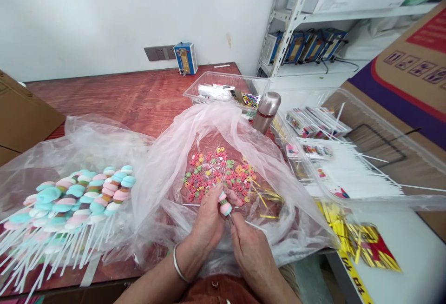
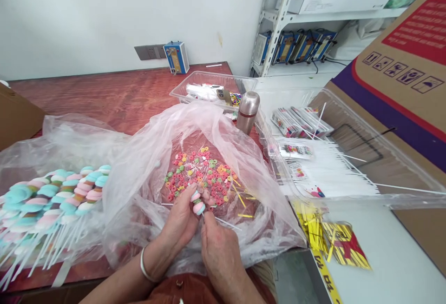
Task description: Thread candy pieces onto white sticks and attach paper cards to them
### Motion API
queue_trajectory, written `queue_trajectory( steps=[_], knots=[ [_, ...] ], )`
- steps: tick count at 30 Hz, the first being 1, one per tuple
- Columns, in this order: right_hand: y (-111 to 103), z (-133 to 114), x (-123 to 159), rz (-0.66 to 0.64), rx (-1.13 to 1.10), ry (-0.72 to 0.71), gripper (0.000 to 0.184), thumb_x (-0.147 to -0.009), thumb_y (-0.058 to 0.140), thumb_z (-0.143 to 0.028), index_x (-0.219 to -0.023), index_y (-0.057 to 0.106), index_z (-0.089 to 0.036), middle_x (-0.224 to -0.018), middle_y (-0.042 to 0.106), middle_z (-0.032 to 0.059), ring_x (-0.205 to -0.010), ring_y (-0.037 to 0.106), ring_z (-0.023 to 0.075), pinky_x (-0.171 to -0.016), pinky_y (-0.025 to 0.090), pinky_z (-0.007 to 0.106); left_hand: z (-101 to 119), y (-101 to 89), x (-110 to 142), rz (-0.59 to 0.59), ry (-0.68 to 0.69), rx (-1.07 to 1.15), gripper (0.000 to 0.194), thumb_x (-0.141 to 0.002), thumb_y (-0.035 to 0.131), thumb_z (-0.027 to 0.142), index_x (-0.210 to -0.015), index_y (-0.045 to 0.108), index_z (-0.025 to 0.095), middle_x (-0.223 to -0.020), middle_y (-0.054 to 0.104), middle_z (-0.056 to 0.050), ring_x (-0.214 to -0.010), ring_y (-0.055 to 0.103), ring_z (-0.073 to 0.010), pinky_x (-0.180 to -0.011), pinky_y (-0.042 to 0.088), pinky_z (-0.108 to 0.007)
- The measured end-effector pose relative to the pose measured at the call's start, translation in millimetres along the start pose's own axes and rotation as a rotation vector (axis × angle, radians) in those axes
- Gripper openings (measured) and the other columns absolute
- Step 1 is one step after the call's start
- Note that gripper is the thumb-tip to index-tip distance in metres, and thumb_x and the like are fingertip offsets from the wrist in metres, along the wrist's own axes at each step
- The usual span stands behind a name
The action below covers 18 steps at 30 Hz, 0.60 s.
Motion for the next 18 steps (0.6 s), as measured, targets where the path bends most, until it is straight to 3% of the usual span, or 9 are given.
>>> queue_trajectory(
  steps=[7,9,11,13,15,18],
  knots=[
    [6,-3,-10,-0.031,-0.092,0.064,0.033,-0.098,0.030,-0.021,-0.107,0.062,-0.019,-0.082,0.073,0.0077,-0.068,0.068,0.0200,-0.058,0.038,0.025,-1,-1.6,6,-0.060,0.060,-0.119,0.033,-0.083,0.063,0.048,-0.074,0.064,0.016,-0.075,0.070,-0.006,-0.083,0.068,-0.0208,-0.076,0.052,-0.031],
    [-1,-5,-18,-0.034,-0.147,0.008,0.033,-0.096,0.031,-0.018,-0.105,0.062,-0.019,-0.090,0.073,0.0084,-0.079,0.068,0.0198,-0.066,0.042,0.025,0,-5.4,4,-0.055,0.054,-0.134,0.033,-0.082,0.067,0.048,-0.088,0.066,0.016,-0.088,0.072,-0.008,-0.088,0.068,-0.0212,-0.081,0.052,-0.032],
    [-18,-1,-31,0.013,-0.150,-0.041,0.031,-0.095,0.032,-0.017,-0.098,0.063,-0.018,-0.094,0.071,0.0089,-0.085,0.065,0.0199,-0.072,0.043,0.026,3,-9.6,-3,-0.052,0.063,-0.128,0.048,-0.079,0.070,0.050,-0.115,0.061,0.019,-0.107,0.071,-0.010,-0.094,0.069,-0.0222,-0.086,0.052,-0.036],
    [-41,14,-50,0.093,-0.083,-0.011,0.028,-0.094,0.035,-0.019,-0.089,0.063,-0.018,-0.088,0.068,0.0080,-0.080,0.062,0.0196,-0.070,0.042,0.027,10,-14.5,-12,-0.033,0.121,-0.173,0.064,-0.079,0.071,0.052,-0.133,0.050,0.025,-0.125,0.065,-0.012,-0.102,0.067,-0.0238,-0.090,0.051,-0.039],
    [-60,33,-74,0.155,-0.020,0.064,0.022,-0.090,0.043,-0.020,-0.086,0.064,-0.018,-0.077,0.067,0.0042,-0.071,0.060,0.0184,-0.065,0.041,0.027,19,-13.6,-21,-0.047,0.231,-0.382,0.056,-0.082,0.068,0.048,-0.131,0.054,0.025,-0.130,0.062,-0.012,-0.109,0.064,-0.0255,-0.095,0.049,-0.041],
    [-70,56,-114,0.177,0.003,0.093,0.024,-0.088,0.047,-0.017,-0.094,0.070,-0.021,-0.078,0.069,0.0018,-0.073,0.062,0.0180,-0.068,0.042,0.027,26,5.1,-27,-0.193,0.458,-0.913,0.024,-0.088,0.062,0.031,-0.109,0.070,0.024,-0.117,0.070,-0.010,-0.112,0.060,-0.0269,-0.102,0.042,-0.046]
  ],
)
Point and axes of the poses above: each hand's wrist, its own x-axis away from the middle knuckle, its own y-axis out of the palm, z = x × y, the point moved 8 cm from there along -x, towards the middle knuckle
